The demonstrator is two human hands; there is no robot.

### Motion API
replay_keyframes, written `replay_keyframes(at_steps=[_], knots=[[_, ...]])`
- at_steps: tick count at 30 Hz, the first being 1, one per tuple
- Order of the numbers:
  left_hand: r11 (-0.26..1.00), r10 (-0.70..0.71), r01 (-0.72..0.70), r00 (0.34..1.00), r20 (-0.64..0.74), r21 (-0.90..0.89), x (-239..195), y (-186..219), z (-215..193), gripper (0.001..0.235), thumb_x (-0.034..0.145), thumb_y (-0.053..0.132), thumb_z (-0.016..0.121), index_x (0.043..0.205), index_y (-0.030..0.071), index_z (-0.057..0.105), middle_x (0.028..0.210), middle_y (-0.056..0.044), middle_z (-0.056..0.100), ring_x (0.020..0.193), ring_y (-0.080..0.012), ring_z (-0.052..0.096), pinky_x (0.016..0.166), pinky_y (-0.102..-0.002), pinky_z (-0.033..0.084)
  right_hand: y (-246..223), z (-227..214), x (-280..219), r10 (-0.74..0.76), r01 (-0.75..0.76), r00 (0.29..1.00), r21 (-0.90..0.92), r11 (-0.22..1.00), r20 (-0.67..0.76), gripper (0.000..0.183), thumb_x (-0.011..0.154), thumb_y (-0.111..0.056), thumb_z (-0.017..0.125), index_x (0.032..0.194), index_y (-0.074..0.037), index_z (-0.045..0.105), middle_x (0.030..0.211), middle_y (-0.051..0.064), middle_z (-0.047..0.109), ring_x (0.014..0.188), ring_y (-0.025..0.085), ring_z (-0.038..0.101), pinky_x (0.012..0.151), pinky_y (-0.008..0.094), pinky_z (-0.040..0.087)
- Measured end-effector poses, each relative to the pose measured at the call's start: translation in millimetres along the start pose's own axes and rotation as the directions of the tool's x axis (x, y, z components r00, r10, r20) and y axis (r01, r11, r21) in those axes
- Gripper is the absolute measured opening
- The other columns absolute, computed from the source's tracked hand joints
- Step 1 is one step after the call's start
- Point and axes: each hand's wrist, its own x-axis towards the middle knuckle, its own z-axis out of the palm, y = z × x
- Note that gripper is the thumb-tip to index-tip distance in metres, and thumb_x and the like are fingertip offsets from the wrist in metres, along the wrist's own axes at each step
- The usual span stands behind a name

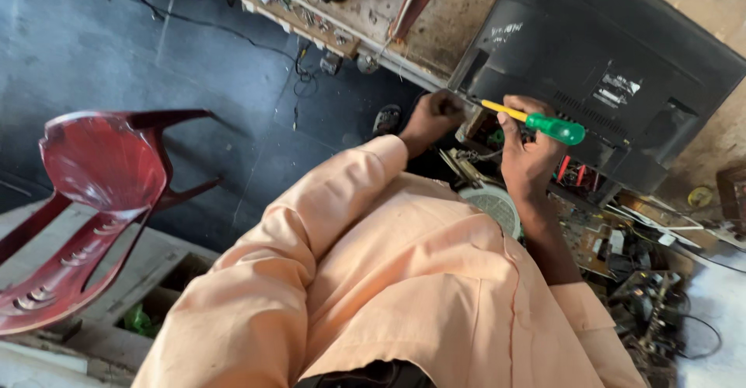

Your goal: The person uses a screwdriver to remove screws from the back cover of a television set. They then remove the cover, disconnect internal wires, and lift the screen assembly off the base.

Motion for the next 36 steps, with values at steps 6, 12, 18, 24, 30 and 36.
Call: replay_keyframes(at_steps=[6,12,18,24,30,36], knots=[[0.833,-0.479,0.487,0.872,0.097,-0.263,-1.3,-51.5,-13.6,0.041,0.101,0.041,0.057,0.084,0.006,0.071,0.067,0.0,0.055,0.057,-0.0116,0.047,0.051,-0.029,0.037,-11.5,-3.8,5.2,-0.003,0.005,0.999,-0.04,0.999,0.048,0.016,0.105,0.009,0.067,0.12,0.004,0.067,0.122,0.015,0.073,0.117,0.026,0.071,0.106,0.037,0.055],[0.615,-0.429,0.496,0.863,0.269,-0.613,23.2,-61.2,10.2,0.043,0.108,0.038,0.051,0.096,0.002,0.072,0.076,-0.003,0.062,0.066,-0.013,0.055,0.062,-0.028,0.046,-17.6,-8.1,-0.2,-0.022,0.019,0.998,0.054,0.998,0.064,0.013,0.107,0.008,0.066,0.118,0.002,0.062,0.127,0.015,0.07,0.121,0.026,0.069,0.109,0.036,0.055],[0.549,-0.384,0.517,0.854,0.351,-0.657,16.9,-61.0,11.1,0.037,0.107,0.034,0.056,0.099,0.002,0.07,0.074,-0.001,0.06,0.065,-0.011,0.053,0.061,-0.026,0.045,-26.6,-12.5,-10.6,0.021,-0.024,0.998,0.067,0.997,0.054,0.014,0.108,0.009,0.066,0.119,0.002,0.061,0.128,0.016,0.069,0.123,0.025,0.068,0.11,0.037,0.055],[0.535,-0.402,0.537,0.841,0.362,-0.652,13.4,-42.5,-3.7,0.031,0.106,0.034,0.06,0.095,0.006,0.068,0.073,0.0,0.058,0.063,-0.0098,0.049,0.058,-0.025,0.043,-29.9,-6.2,-10.5,0.09,-0.101,0.994,0.207,0.973,0.064,0.016,0.108,0.009,0.066,0.12,0.001,0.058,0.13,0.018,0.068,0.123,0.023,0.068,0.111,0.035,0.056],[0.511,-0.412,0.551,0.831,0.374,-0.659,14.5,-31.8,-16.3,0.041,0.101,0.041,0.063,0.083,0.005,0.064,0.065,0.0,0.051,0.056,-0.0106,0.043,0.052,-0.027,0.038,-31.1,-2.5,-11.0,0.106,-0.127,0.99,0.252,0.96,0.095,0.018,0.109,0.009,0.065,0.121,0.002,0.056,0.131,0.019,0.066,0.124,0.023,0.067,0.111,0.035,0.056],[0.477,-0.462,0.572,0.809,0.363,-0.667,22.1,-42.0,-21.8,0.038,0.102,0.032,0.059,0.08,0.002,0.064,0.061,0.0,0.049,0.051,-0.0109,0.04,0.049,-0.027,0.035,-27.0,1.3,-7.5,0.126,-0.148,0.988,0.321,0.935,0.089,0.017,0.109,0.004,0.067,0.121,0.001,0.056,0.131,0.018,0.068,0.121,0.021,0.069,0.105,0.031,0.059]])
